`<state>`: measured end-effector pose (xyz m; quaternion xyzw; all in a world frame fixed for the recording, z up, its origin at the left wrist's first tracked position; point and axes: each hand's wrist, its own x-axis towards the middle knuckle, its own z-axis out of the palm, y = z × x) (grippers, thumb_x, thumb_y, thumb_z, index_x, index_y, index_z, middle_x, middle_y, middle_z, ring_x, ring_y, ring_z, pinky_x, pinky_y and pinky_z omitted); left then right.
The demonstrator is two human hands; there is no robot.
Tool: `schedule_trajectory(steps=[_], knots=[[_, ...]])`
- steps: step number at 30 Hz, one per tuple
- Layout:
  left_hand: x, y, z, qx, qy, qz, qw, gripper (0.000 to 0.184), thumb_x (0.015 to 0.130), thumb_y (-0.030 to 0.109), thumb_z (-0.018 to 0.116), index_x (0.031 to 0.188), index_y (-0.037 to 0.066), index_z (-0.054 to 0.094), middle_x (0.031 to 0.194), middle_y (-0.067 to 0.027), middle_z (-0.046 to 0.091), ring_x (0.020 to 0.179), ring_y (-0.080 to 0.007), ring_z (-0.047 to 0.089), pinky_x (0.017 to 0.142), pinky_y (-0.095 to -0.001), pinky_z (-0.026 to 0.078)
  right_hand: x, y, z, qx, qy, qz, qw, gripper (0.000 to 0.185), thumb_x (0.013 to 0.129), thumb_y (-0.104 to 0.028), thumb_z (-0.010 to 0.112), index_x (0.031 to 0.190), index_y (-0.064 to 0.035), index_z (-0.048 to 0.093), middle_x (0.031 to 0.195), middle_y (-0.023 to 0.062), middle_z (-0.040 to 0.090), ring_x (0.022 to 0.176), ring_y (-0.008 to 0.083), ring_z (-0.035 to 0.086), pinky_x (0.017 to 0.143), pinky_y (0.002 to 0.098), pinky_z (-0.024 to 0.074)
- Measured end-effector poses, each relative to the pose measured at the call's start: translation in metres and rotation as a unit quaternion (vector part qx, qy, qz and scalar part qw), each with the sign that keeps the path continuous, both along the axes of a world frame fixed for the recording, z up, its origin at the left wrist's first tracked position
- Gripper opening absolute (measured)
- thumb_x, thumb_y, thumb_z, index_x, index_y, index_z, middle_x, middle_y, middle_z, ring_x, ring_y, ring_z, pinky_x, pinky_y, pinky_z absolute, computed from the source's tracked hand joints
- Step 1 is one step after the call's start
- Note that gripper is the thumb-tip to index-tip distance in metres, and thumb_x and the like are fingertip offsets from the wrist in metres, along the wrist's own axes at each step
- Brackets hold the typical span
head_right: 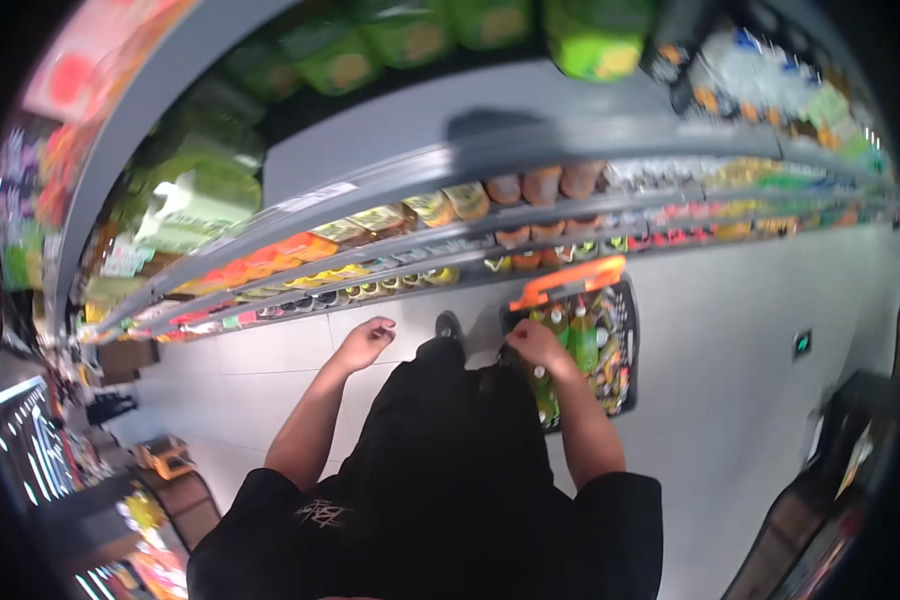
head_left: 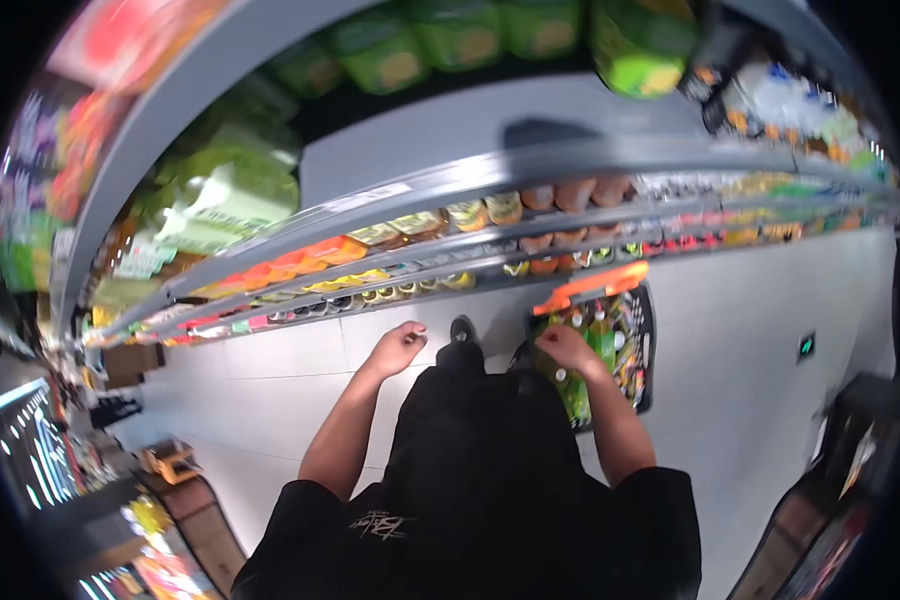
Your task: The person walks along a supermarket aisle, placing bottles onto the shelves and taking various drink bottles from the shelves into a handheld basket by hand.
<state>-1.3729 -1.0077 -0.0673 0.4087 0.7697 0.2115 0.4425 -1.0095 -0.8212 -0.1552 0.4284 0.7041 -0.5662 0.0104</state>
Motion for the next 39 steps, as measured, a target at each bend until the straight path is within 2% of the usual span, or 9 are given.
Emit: schedule_trajectory(steps=[7, 10, 14, 18, 21, 24, 27, 31, 39], knots=[[0.022, 0.079, 0.219, 0.285, -0.049, -0.004, 0.957, 0.024, 0.096, 0.011, 0.068, 0.118, 0.002, 0.068, 0.095, -0.0077, 0.071, 0.083, -0.0143, 0.065, 0.079, -0.0293, 0.054, -0.099, 0.057, 0.300, -0.091, 0.227, 0.104, 0.964, 0.019, 0.098, -0.022, 0.069, 0.109, -0.0069, 0.065, 0.092, -0.0025, 0.065, 0.089, 0.0057, 0.059, 0.077, 0.0251, 0.0500], [0.013, 0.110, 0.282, 0.367, 0.017, -0.002, 0.930, 0.020, 0.094, 0.010, 0.068, 0.112, 0.003, 0.071, 0.095, -0.0086, 0.071, 0.083, -0.0137, 0.066, 0.079, -0.0296, 0.054, -0.138, 0.078, 0.374, -0.004, 0.265, 0.057, 0.962, 0.010, 0.099, -0.011, 0.066, 0.105, -0.0042, 0.062, 0.096, -0.0001, 0.064, 0.094, 0.0098, 0.061, 0.082, 0.0257, 0.0506], [-0.006, 0.164, 0.327, 0.456, -0.045, 0.054, 0.887, 0.022, 0.092, 0.014, 0.069, 0.111, 0.004, 0.071, 0.089, -0.0093, 0.070, 0.078, -0.0188, 0.068, 0.077, -0.0337, 0.055, -0.192, 0.117, 0.415, 0.195, 0.347, -0.022, 0.917, 0.019, 0.094, -0.011, 0.070, 0.110, -0.0027, 0.064, 0.093, -0.0041, 0.063, 0.081, 0.0023, 0.057, 0.074, 0.0208, 0.0477], [-0.035, 0.225, 0.355, 0.460, 0.245, 0.040, 0.852, 0.038, 0.094, 0.030, 0.064, 0.122, 0.004, 0.067, 0.104, -0.0157, 0.070, 0.094, -0.0242, 0.068, 0.088, -0.0377, 0.053, -0.229, 0.180, 0.430, 0.370, 0.245, -0.166, 0.881, 0.035, 0.093, -0.022, 0.068, 0.120, -0.0007, 0.065, 0.108, 0.0157, 0.072, 0.094, 0.0245, 0.068, 0.088, 0.0362, 0.0531], [-0.064, 0.290, 0.343, 0.559, 0.355, 0.062, 0.747, 0.046, 0.096, 0.038, 0.060, 0.127, 0.004, 0.064, 0.119, -0.0186, 0.067, 0.113, -0.0313, 0.063, 0.102, -0.0417, 0.048, -0.249, 0.241, 0.423, 0.812, 0.099, -0.055, 0.573, 0.027, 0.096, -0.027, 0.060, 0.111, -0.0040, 0.065, 0.103, 0.0129, 0.069, 0.095, 0.0291, 0.066, 0.085, 0.0403, 0.0512], [-0.078, 0.321, 0.337, 0.615, 0.424, 0.113, 0.655, 0.050, 0.094, 0.042, 0.062, 0.129, 0.005, 0.062, 0.132, -0.0182, 0.064, 0.123, -0.0337, 0.059, 0.108, -0.0420, 0.044, -0.268, 0.239, 0.446, 0.804, 0.160, -0.064, 0.569, 0.033, 0.096, -0.033, 0.057, 0.116, -0.0070, 0.064, 0.113, 0.0152, 0.068, 0.107, 0.0376, 0.063, 0.093, 0.0470, 0.0488], [-0.086, 0.332, 0.336, 0.622, 0.339, 0.097, 0.700, 0.051, 0.094, 0.042, 0.062, 0.130, 0.005, 0.062, 0.132, -0.0178, 0.064, 0.123, -0.0336, 0.059, 0.107, -0.0420, 0.045, -0.271, 0.240, 0.453, 0.755, 0.129, -0.036, 0.641, 0.039, 0.095, -0.035, 0.059, 0.124, -0.0087, 0.062, 0.121, 0.0154, 0.067, 0.113, 0.0353, 0.063, 0.097, 0.0458, 0.0486], [-0.092, 0.336, 0.334, 0.636, 0.115, 0.066, 0.760, 0.051, 0.095, 0.042, 0.062, 0.131, 0.006, 0.062, 0.132, -0.0174, 0.064, 0.122, -0.0336, 0.059, 0.107, -0.0419, 0.045, -0.274, 0.258, 0.452, 0.790, 0.111, -0.054, 0.601, 0.039, 0.094, -0.035, 0.060, 0.123, -0.0087, 0.063, 0.120, 0.0155, 0.067, 0.113, 0.0349, 0.063, 0.097, 0.0459, 0.0486], [-0.079, 0.329, 0.319, 0.651, -0.164, 0.061, 0.739, 0.051, 0.095, 0.042, 0.061, 0.132, 0.007, 0.061, 0.132, -0.0164, 0.063, 0.122, -0.0335, 0.059, 0.106, -0.0418, 0.046, -0.258, 0.267, 0.436, 0.822, 0.082, -0.085, 0.557, 0.039, 0.093, -0.035, 0.063, 0.121, -0.0086, 0.064, 0.119, 0.0157, 0.068, 0.112, 0.0343, 0.064, 0.097, 0.0461, 0.0486]])
